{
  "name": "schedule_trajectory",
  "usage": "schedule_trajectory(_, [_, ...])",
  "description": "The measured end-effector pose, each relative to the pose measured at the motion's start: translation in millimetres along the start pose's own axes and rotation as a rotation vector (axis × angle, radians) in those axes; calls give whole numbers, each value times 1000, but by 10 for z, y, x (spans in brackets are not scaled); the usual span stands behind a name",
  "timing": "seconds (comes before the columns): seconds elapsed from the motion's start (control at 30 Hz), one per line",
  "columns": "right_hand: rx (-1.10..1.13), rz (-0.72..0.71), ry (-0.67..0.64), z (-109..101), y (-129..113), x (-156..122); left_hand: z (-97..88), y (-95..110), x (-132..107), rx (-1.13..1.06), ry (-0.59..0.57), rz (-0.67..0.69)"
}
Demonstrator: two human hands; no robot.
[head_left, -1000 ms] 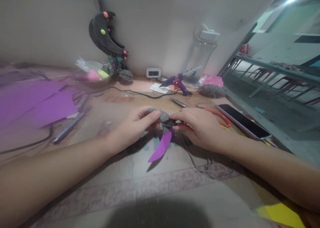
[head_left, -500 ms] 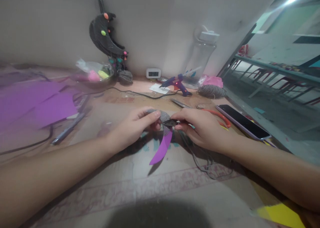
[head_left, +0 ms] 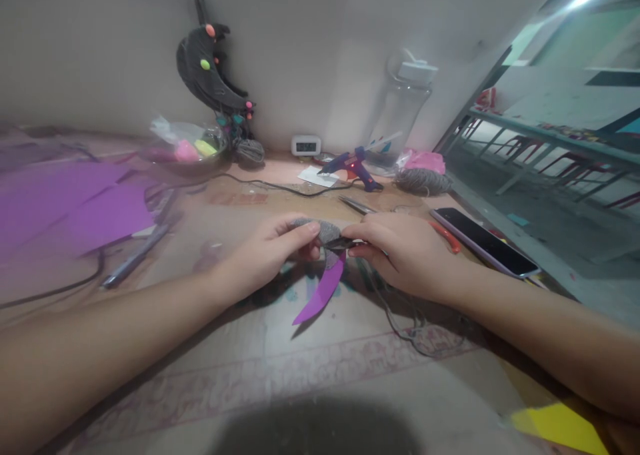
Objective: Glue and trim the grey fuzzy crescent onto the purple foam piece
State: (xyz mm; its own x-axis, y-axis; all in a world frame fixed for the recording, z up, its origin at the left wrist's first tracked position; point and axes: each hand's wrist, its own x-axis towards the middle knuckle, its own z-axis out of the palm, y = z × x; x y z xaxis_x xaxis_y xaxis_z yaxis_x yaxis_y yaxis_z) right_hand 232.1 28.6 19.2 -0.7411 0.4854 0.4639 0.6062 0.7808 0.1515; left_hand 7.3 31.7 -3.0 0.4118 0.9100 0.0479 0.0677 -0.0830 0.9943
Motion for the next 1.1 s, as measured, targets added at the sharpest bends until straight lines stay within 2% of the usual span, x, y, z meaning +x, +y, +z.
schedule_trajectory(0.33, [11,-19,15,1,-11,-2,-3,-25,-6,-8,-38,-5])
schedule_trajectory(0.5, [127,57,-33,9,17,-20,2,-24,-11,-15,-26,-2])
schedule_trajectory(0.67, [198,62,-44,-2,72,-32,11,-15,-11,-29,-24,-6])
schedule_trajectory(0.83, [105,13,11,-6,76,-30,11,-16,-3,-7,-11,8])
schedule_trajectory(1.0, [-39,-105,40,-8,50,-21,12,-17,-1,6,-25,9])
schedule_trajectory(1.1, [-47,-106,35,-10,40,-19,11,-18,-1,0,-27,-1])
